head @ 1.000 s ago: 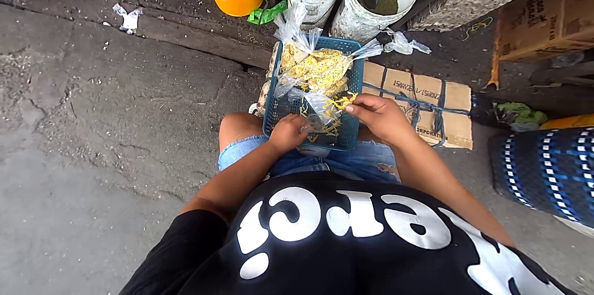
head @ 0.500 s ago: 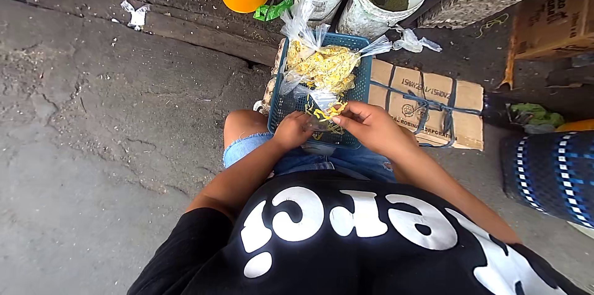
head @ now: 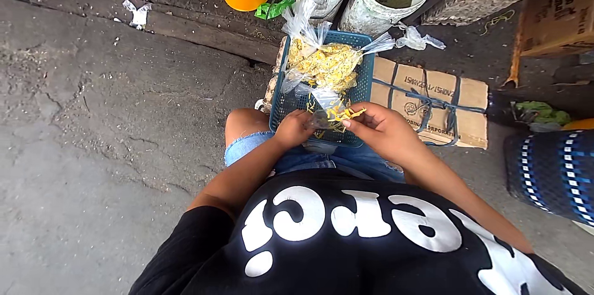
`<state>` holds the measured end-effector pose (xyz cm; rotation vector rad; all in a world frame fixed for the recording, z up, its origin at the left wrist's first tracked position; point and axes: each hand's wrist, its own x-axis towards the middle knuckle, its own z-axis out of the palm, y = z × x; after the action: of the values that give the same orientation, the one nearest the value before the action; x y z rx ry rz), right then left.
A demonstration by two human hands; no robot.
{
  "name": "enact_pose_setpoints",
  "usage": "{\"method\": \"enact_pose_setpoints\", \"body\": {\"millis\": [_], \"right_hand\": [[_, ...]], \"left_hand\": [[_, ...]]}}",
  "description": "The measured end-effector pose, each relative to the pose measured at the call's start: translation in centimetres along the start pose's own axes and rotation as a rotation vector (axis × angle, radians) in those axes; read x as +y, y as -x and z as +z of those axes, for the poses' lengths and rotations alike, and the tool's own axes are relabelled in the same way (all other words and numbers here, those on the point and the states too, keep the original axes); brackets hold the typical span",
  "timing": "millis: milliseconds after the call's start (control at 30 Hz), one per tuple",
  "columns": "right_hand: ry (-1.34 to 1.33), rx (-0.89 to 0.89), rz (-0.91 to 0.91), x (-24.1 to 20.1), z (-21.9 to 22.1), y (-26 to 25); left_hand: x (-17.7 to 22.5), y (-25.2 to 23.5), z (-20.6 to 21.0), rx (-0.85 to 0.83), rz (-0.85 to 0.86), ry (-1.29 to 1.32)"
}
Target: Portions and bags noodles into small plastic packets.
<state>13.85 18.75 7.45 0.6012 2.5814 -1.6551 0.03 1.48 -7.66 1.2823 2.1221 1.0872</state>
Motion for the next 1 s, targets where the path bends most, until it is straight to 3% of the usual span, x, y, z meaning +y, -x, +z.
{"method": "enact_pose_setpoints", "body": {"millis": [267,433,733,1000], "right_hand": [[-0.065,-0.151,0.099,-0.7,0.1,-2.0],[-0.008,-0.117,0.089,-1.4,0.9,-3.1],[-0.207,-0.060,0.095,0.2,2.2,-2.7],[0.080,-0.080,0.053,-0.2,0.8,-1.3]], "left_hand": [[-0.1,0.0,0.2,0.013,0.067,-0.056],[-0.1,0.1,0.2,0.009,0.062,-0.059],[-0.3,0.1,0.3,0.049,0.075,-0.019],[-0.5,0.2,0.3,0.093,0.096,0.006]]}}
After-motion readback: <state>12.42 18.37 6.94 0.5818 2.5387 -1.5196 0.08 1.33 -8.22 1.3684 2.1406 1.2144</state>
